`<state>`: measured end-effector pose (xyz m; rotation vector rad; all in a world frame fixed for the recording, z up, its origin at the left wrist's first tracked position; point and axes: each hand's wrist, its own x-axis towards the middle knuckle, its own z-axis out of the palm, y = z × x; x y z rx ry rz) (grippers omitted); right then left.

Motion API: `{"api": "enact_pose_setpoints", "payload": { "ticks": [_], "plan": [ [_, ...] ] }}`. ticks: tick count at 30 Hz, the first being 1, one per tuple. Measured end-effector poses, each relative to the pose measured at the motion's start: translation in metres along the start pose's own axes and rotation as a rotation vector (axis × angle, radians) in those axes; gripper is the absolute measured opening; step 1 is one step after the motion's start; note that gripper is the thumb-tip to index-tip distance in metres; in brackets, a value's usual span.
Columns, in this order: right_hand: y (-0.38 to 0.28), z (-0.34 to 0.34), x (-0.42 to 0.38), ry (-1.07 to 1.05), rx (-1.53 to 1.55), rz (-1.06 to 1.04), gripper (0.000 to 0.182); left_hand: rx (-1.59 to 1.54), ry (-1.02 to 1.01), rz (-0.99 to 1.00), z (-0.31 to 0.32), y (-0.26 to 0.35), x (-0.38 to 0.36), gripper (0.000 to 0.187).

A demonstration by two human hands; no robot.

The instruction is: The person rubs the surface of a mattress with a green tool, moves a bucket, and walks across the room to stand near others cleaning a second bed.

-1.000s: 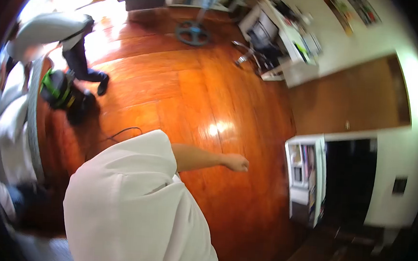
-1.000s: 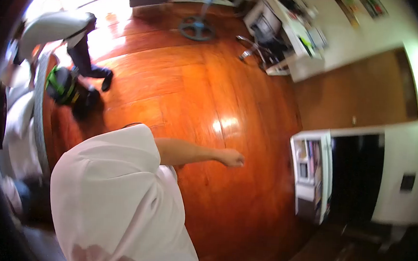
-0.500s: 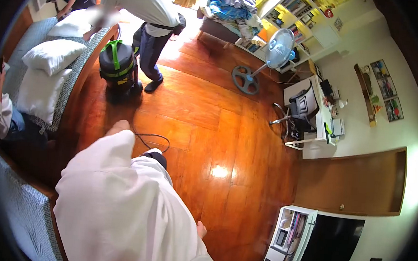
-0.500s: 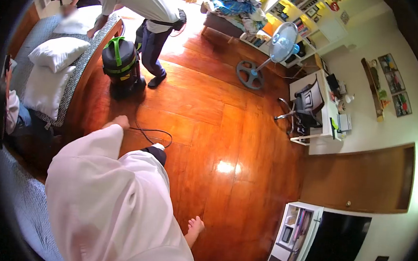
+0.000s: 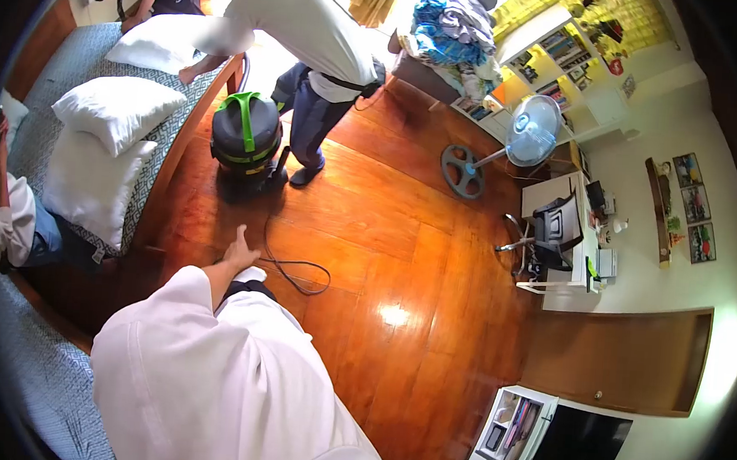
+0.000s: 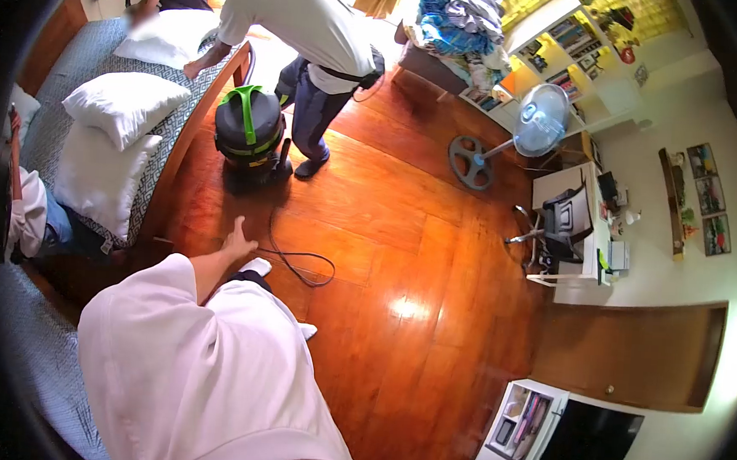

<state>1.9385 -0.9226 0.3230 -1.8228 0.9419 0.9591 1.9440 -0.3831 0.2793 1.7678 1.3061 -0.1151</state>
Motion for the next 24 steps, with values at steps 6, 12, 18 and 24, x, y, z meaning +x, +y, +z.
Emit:
{"api": "enact_pose_setpoints", "payload": {
  "ticks": [6,12,18,24],
  "plan": [
    [0.000,0.042,-0.014,-0.007,-0.171,-0.165,0.021,-0.341,0.388,0.570,-0.072,0.046,0.150,0.022],
    [-0.041,0.076,-0.068,0.208,-0.015,0.068,0.028,-0.984,0.252,0.509,-0.167,0.141,0.137,0.024],
    [0.015,0.080,-0.089,0.089,-0.343,-0.115,0.025,-0.883,0.086,0.621,-0.208,0.158,0.129,0.039],
    [0.025,0.112,-0.146,0.183,-0.015,0.087,0.026,-0.790,0.083,0.660,-0.172,0.137,0.139,0.039]
  ]
}}
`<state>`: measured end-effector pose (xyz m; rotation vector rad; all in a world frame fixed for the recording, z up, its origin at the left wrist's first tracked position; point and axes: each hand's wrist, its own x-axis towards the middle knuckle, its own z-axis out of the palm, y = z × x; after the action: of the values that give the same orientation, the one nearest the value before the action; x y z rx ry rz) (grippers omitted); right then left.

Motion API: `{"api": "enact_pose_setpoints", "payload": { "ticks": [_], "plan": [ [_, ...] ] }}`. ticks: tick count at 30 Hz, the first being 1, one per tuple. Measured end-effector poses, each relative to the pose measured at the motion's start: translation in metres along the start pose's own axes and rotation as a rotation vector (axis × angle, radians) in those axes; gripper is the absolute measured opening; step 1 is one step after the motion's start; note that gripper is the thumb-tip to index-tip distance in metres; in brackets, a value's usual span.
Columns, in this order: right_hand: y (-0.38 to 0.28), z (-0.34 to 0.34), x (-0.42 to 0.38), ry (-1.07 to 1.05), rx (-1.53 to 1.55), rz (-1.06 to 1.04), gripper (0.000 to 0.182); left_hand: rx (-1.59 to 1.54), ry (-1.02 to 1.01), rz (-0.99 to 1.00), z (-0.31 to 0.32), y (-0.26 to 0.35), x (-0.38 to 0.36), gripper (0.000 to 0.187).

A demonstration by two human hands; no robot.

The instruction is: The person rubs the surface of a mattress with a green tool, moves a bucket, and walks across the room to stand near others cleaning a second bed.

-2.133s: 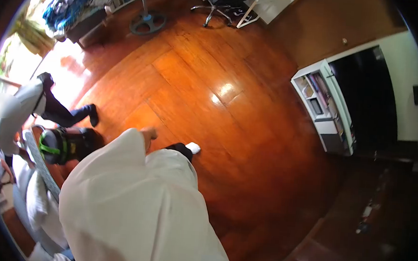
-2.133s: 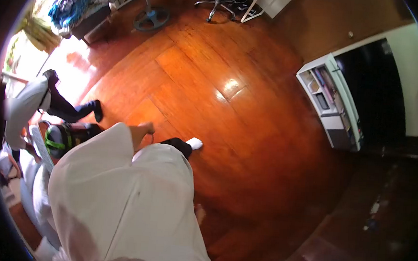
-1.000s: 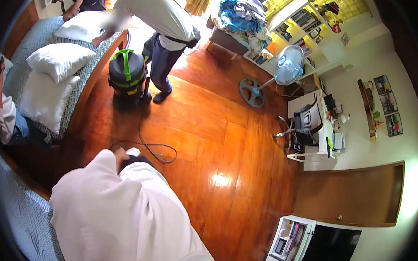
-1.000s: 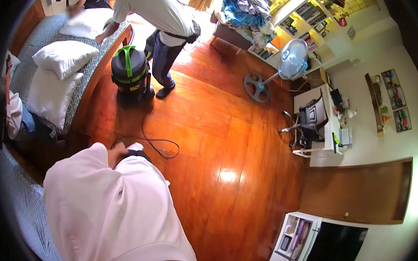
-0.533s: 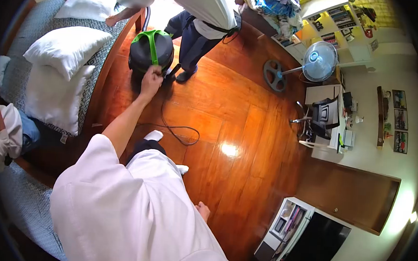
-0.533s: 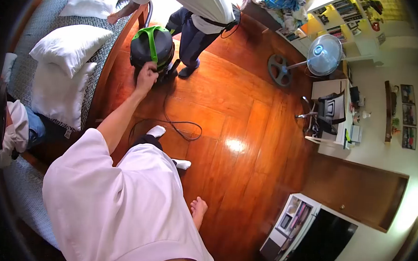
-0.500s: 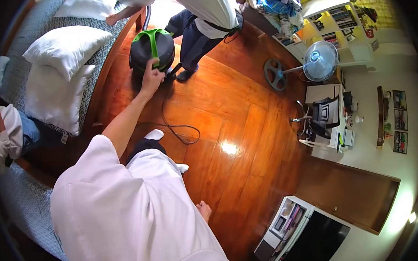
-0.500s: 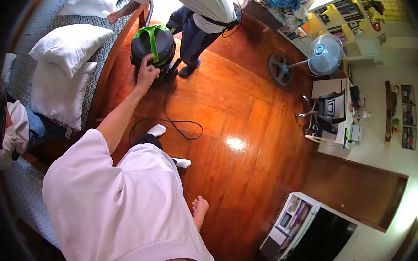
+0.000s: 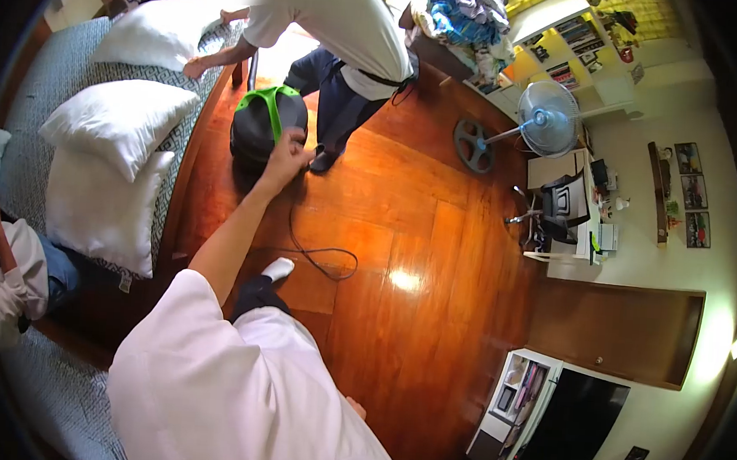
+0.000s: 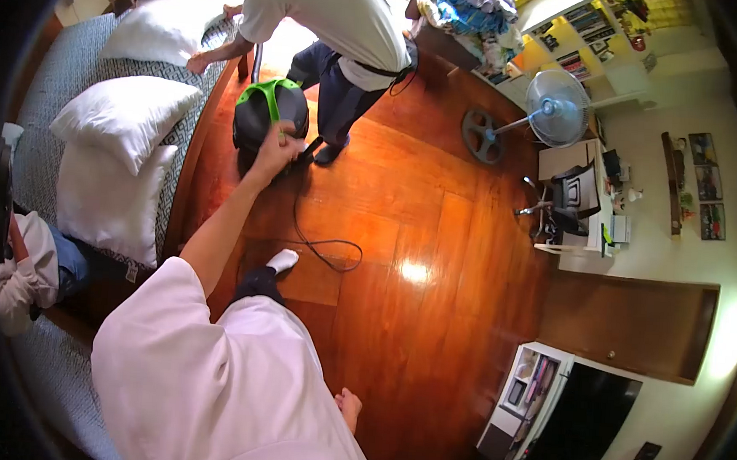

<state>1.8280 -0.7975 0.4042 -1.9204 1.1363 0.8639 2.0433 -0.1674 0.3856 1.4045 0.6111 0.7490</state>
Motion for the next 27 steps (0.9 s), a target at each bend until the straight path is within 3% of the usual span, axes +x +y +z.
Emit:
{"api": "enact_pose_setpoints", "payload": {
  "ticks": [1,3,5,7,9,10,11,13,15,17,19,25,27],
  "plan": [
    [0.012,-0.002,-0.001,-0.001,-0.009,-0.012,0.027,0.247,-0.092,0.089,-0.008,-0.044,-0.002,0.045],
    [0.038,-0.006,0.000,0.004,-0.027,-0.030,0.029,0.579,-0.291,-0.087,-0.016,-0.067,-0.044,0.063],
    [0.052,-0.009,-0.005,0.032,-0.002,-0.013,0.027,0.942,-0.285,-0.078,-0.013,-0.082,-0.104,0.071],
    [0.094,-0.015,0.021,0.056,0.196,0.044,0.026,0.826,-0.321,-0.249,-0.013,-0.075,-0.162,0.081],
    [0.132,-0.020,0.028,0.045,0.250,0.017,0.026,0.398,-0.233,-0.457,-0.005,-0.047,-0.220,0.070],
    [0.154,-0.021,0.033,0.069,0.298,-0.004,0.025,0.285,-0.224,-0.418,-0.001,-0.051,-0.238,0.063],
    [0.178,-0.020,0.033,0.092,0.346,-0.022,0.025,0.446,-0.126,-0.064,0.004,-0.059,-0.249,0.043],
    [0.224,-0.020,0.022,0.063,0.386,-0.028,0.023,0.200,-0.066,0.077,0.012,-0.001,-0.264,0.021],
    [0.276,-0.012,0.014,0.034,0.275,-0.042,0.020,-0.260,-0.080,-0.101,0.022,0.090,-0.279,0.013],
    [0.341,-0.005,0.003,-0.067,0.375,-0.038,0.017,-0.068,-0.127,0.066,0.006,0.142,-0.265,0.017],
    [0.391,0.004,-0.013,-0.084,0.399,0.025,0.017,-0.422,-0.212,0.141,-0.006,0.204,-0.276,0.019],
    [0.448,0.002,-0.024,-0.119,0.430,0.122,0.017,-0.615,-0.375,0.300,-0.029,0.282,-0.303,0.021],
    [0.454,-0.005,-0.021,-0.114,0.436,0.134,0.017,-0.781,0.118,0.083,-0.021,0.305,-0.314,0.018]
  ]
}}
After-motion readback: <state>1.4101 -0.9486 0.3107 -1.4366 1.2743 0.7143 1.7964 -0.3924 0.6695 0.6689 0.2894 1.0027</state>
